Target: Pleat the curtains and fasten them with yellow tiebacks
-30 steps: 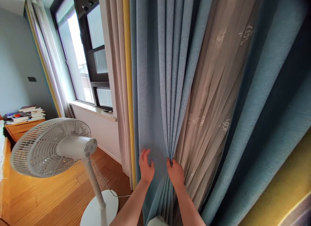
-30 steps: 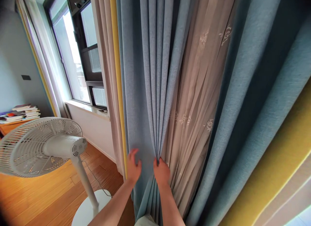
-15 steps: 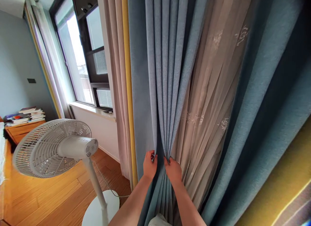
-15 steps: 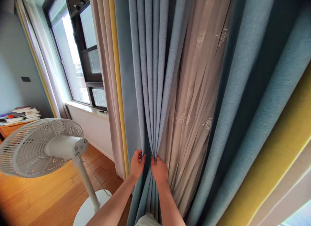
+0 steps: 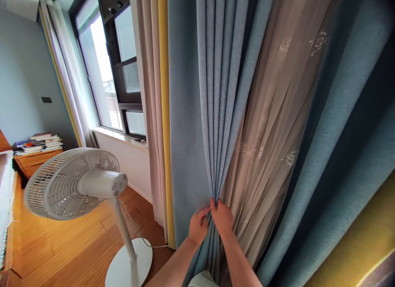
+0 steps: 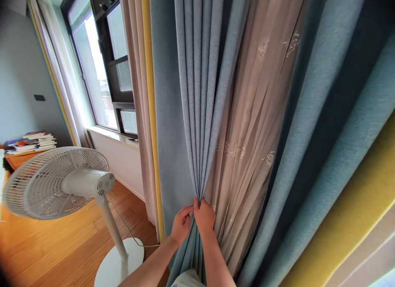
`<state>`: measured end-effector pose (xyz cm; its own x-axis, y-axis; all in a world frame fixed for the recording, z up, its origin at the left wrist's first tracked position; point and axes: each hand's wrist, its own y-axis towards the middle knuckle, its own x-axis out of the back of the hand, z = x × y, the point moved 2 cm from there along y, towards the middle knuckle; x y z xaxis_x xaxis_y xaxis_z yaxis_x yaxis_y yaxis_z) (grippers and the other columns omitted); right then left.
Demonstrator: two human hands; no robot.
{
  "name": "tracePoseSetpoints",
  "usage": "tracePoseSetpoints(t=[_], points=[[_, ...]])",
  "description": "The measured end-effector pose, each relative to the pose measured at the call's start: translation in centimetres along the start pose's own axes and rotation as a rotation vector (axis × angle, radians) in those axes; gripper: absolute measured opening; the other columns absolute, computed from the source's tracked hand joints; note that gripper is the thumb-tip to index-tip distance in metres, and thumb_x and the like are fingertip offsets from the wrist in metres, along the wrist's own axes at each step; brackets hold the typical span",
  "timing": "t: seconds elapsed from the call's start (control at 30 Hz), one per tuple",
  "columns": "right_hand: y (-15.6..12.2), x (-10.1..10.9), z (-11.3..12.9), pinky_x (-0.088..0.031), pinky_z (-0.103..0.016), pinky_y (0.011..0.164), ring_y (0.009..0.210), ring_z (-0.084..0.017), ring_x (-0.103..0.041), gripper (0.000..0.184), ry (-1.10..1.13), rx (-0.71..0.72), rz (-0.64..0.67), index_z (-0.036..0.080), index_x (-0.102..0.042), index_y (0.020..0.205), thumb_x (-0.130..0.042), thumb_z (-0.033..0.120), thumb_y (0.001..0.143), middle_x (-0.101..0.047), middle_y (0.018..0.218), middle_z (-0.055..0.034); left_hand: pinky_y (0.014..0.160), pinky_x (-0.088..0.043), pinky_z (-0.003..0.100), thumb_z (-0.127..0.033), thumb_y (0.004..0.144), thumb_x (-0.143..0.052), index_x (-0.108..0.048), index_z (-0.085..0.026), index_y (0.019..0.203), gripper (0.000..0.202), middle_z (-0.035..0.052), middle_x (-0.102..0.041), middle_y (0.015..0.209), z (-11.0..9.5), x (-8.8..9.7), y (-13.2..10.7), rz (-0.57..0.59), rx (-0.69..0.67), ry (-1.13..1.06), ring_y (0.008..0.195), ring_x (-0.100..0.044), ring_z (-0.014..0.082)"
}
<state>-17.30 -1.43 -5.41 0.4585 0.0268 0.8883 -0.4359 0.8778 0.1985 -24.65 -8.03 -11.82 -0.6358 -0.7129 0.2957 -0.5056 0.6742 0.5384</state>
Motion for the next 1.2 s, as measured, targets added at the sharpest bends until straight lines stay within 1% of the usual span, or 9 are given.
tracePoseSetpoints(t=[0.07, 0.17, 0.23, 0.37, 0.47, 0.6, 0.83, 1.07, 1.2], points=[[0.0, 0.1, -0.1, -0.039, -0.025, 0.058, 0.075, -0.020, -0.063, 0.041, -0.014, 0.003, 0.002, 0.017, -0.061, 0.085, -0.028, 0.043, 0.087, -0.067, 0.077, -0.0094, 0.099, -0.033, 0.037, -0.009, 0.075, -0.036, -0.052, -0.022, 0.107, 0.038, 0.0054, -0.051, 0.117, 1.3, 2.2, 1.4, -0.204, 0.086, 0.071, 0.113, -0.044, 0.0177], [-0.1, 0.4, -0.2, -0.039, -0.024, 0.058, 0.075, -0.020, -0.063, 0.038, -0.024, 0.020, 0.001, 0.018, -0.061, 0.085, -0.031, 0.041, 0.087, -0.067, 0.077, -0.0082, 0.102, -0.027, 0.041, -0.019, 0.076, -0.044, -0.024, -0.019, 0.129, 0.057, 0.0118, -0.032, 0.134, 3.7, 6.5, 4.7, -0.584, 0.316, 0.164, 0.126, -0.029, 0.0220], [-0.2, 0.6, -0.2, -0.039, -0.024, 0.059, 0.077, -0.020, -0.063, 0.034, -0.032, 0.015, -0.001, 0.018, -0.061, 0.087, -0.033, 0.039, 0.086, -0.067, 0.080, -0.0081, 0.102, -0.026, 0.040, -0.022, 0.073, -0.051, -0.022, -0.017, 0.129, 0.064, 0.0136, -0.031, 0.135, 5.1, 8.8, 7.1, -0.573, 0.409, 0.157, 0.127, -0.026, 0.0233], [-0.1, 0.3, -0.2, -0.039, -0.025, 0.059, 0.077, -0.021, -0.063, 0.031, -0.028, -0.010, -0.003, 0.018, -0.060, 0.088, -0.036, 0.038, 0.085, -0.067, 0.081, -0.0085, 0.086, -0.042, 0.038, -0.027, 0.072, -0.053, -0.045, -0.021, 0.107, 0.036, 0.0094, -0.057, 0.103, 6.3, 10.7, 9.0, -0.388, 0.441, 0.091, 0.102, -0.053, 0.0241], [0.1, -0.2, -0.1, -0.039, -0.025, 0.058, 0.077, -0.020, -0.063, 0.031, -0.001, 0.006, -0.008, 0.018, -0.059, 0.087, -0.036, 0.038, 0.085, -0.067, 0.080, -0.0075, 0.076, -0.045, 0.036, -0.030, 0.076, -0.047, -0.046, -0.021, 0.098, 0.024, 0.0074, -0.059, 0.090, 5.5, 9.6, 7.4, -0.388, 0.377, 0.071, 0.086, -0.058, 0.0218], [0.3, -0.6, 0.5, -0.039, -0.025, 0.060, 0.078, -0.020, -0.063, 0.034, 0.017, 0.027, 0.014, 0.019, -0.059, 0.090, -0.032, 0.039, 0.086, -0.067, 0.079, -0.0073, 0.068, -0.046, 0.032, -0.031, 0.079, -0.043, -0.045, -0.019, 0.096, 0.021, 0.0073, -0.058, 0.085, 3.1, 5.8, 4.4, -0.308, 0.283, 0.022, 0.072, -0.057, 0.0174], [0.0, -0.6, 1.2, -0.040, -0.025, 0.062, 0.082, -0.020, -0.062, 0.035, 0.033, 0.000, 0.051, 0.019, -0.059, 0.091, -0.030, 0.036, 0.087, -0.067, 0.087, -0.0075, 0.071, -0.046, 0.030, -0.023, 0.079, -0.043, -0.050, -0.019, 0.090, 0.013, 0.0048, -0.056, 0.087, 0.0, 0.7, 2.1, -0.148, 0.153, -0.028, 0.074, -0.055, 0.0140], [-0.5, -0.4, 0.7, -0.040, -0.024, 0.062, 0.078, -0.018, -0.062, 0.044, 0.087, 0.050, 0.024, 0.019, -0.060, 0.086, -0.022, 0.040, 0.088, -0.067, 0.081, -0.0063, 0.072, -0.047, 0.030, -0.020, 0.080, -0.042, -0.051, -0.019, 0.095, 0.017, 0.0051, -0.056, 0.087, -0.5, -0.2, 1.7, -0.088, 0.120, -0.031, 0.078, -0.056, 0.0142], [-0.4, -0.2, 0.9, -0.041, -0.027, 0.061, 0.078, -0.022, -0.062, 0.051, 0.033, 0.051, 0.006, 0.016, -0.059, 0.084, -0.026, 0.054, 0.084, -0.067, 0.078, -0.0101, 0.085, -0.045, 0.033, -0.014, 0.079, -0.040, -0.051, -0.022, 0.109, 0.033, 0.0076, -0.056, 0.106, -0.4, -0.2, 0.7, 0.000, 0.012, 0.038, 0.098, -0.053, 0.0170]])
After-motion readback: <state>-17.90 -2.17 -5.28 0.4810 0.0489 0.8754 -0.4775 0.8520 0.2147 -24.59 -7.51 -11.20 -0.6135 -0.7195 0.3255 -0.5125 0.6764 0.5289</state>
